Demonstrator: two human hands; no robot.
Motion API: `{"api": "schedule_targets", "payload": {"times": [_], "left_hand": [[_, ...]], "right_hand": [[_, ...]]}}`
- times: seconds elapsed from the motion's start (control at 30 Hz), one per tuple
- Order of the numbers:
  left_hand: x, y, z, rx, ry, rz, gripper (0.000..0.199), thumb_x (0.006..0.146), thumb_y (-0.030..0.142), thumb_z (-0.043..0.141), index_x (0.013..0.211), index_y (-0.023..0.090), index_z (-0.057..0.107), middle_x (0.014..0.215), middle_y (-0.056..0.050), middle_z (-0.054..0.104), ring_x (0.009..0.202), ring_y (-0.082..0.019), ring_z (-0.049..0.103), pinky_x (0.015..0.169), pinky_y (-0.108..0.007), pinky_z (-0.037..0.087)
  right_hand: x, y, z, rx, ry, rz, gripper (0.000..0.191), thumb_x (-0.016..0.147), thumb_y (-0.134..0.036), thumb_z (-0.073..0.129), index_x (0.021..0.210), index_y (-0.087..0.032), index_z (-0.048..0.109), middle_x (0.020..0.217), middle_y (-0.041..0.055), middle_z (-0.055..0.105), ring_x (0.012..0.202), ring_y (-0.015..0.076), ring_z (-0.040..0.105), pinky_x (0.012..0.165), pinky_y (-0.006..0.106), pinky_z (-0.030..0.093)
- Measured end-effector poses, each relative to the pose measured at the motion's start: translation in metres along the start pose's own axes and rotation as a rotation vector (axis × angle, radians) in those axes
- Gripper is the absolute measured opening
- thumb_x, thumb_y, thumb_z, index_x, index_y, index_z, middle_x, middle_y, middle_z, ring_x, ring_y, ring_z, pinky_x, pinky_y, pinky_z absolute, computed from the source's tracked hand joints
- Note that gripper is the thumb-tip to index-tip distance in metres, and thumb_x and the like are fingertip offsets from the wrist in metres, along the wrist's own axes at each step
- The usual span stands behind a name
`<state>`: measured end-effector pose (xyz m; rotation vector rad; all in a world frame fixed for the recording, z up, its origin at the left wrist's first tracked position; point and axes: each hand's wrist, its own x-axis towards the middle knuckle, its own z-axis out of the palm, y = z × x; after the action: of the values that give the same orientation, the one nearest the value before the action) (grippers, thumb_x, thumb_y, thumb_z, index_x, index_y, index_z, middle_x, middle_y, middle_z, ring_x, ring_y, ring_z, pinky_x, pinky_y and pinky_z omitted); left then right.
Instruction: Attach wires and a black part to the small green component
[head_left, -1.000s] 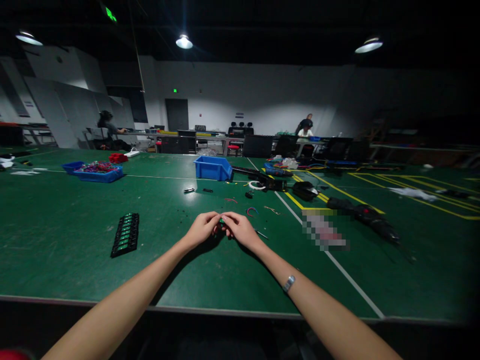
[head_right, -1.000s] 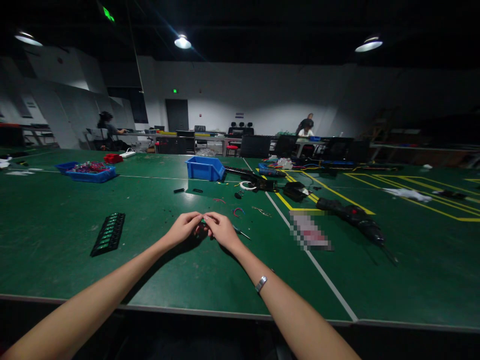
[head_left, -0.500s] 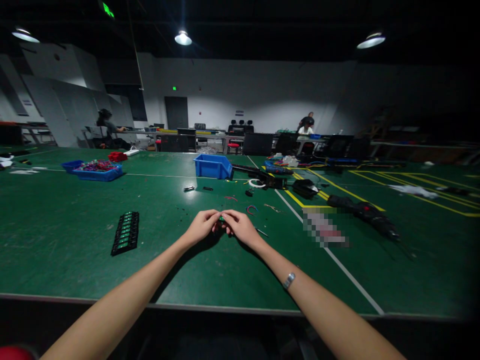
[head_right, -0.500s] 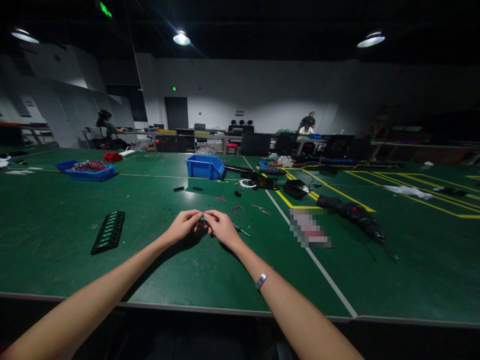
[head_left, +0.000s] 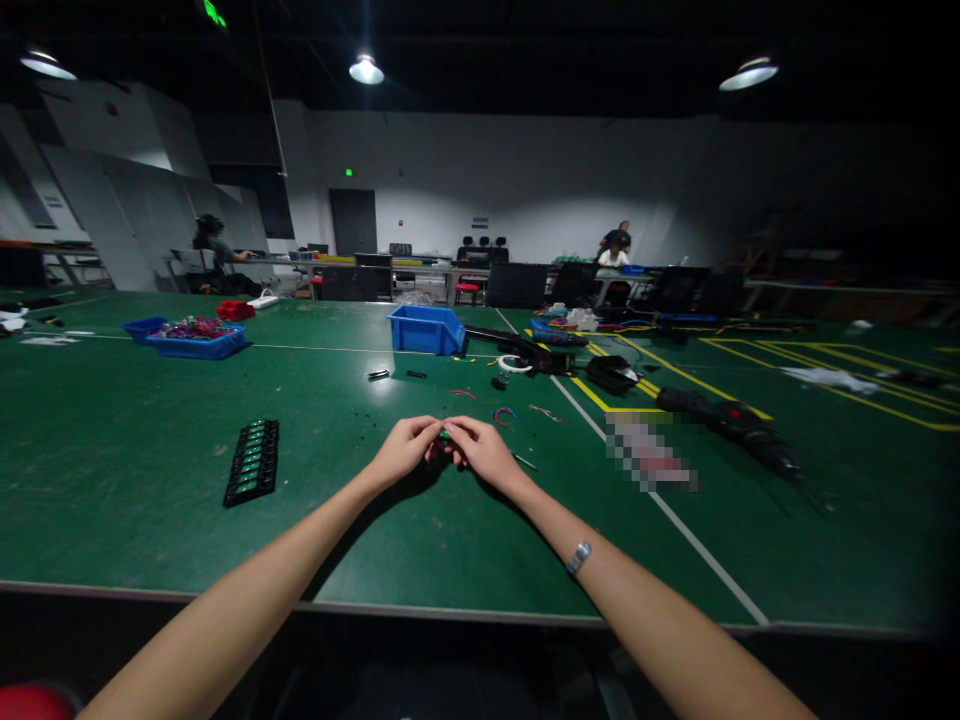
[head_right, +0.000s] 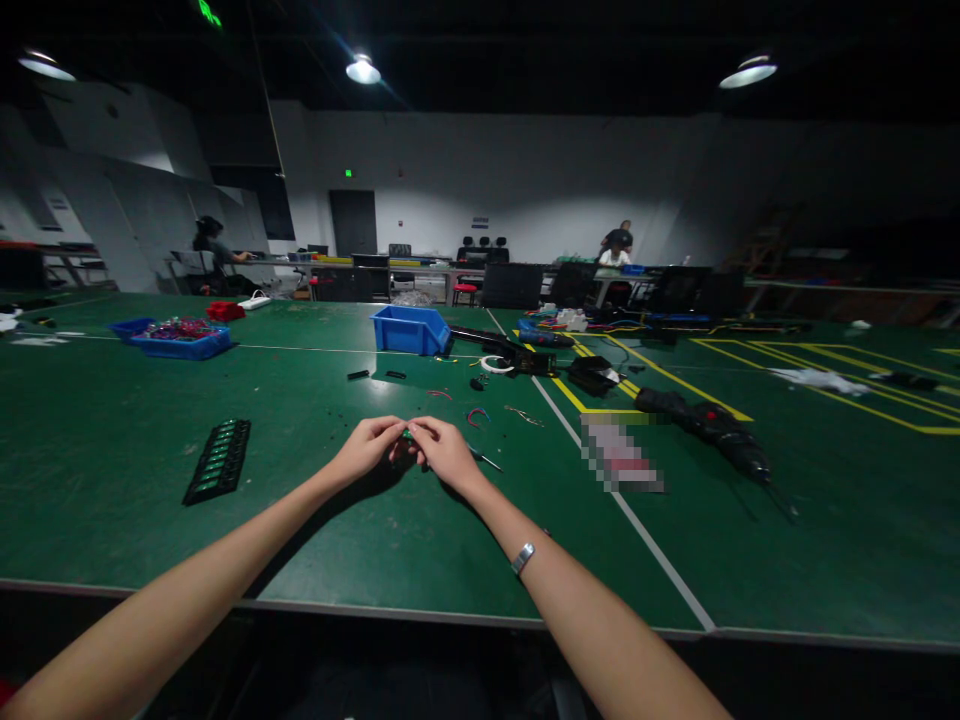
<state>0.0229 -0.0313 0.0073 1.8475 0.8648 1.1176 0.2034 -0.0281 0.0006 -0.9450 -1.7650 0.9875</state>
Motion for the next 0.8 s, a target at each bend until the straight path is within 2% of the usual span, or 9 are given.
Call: {"api": "schedule_targets", "payload": {"times": [0.8], "left_hand": [[-0.0002,-0.0025,-0.0008,0.033,-0.012,0.031,0.045,0.097,0.048,0.044,0.086,0.011,0.066,0.062,-0.001,0.058,0.055,-0.011,0.051,0.057,-0.023,0.039]], "right_hand": [[-0.0003,0.0015,-0.0005,-0.005,0.003,-0.008,0.040,0.093,-0.048,0.051,0.108,-0.014,0.067,0.070,0.0027,0.064,0.052,0.0111,0.057,0.046,0.021,0.043]]}}
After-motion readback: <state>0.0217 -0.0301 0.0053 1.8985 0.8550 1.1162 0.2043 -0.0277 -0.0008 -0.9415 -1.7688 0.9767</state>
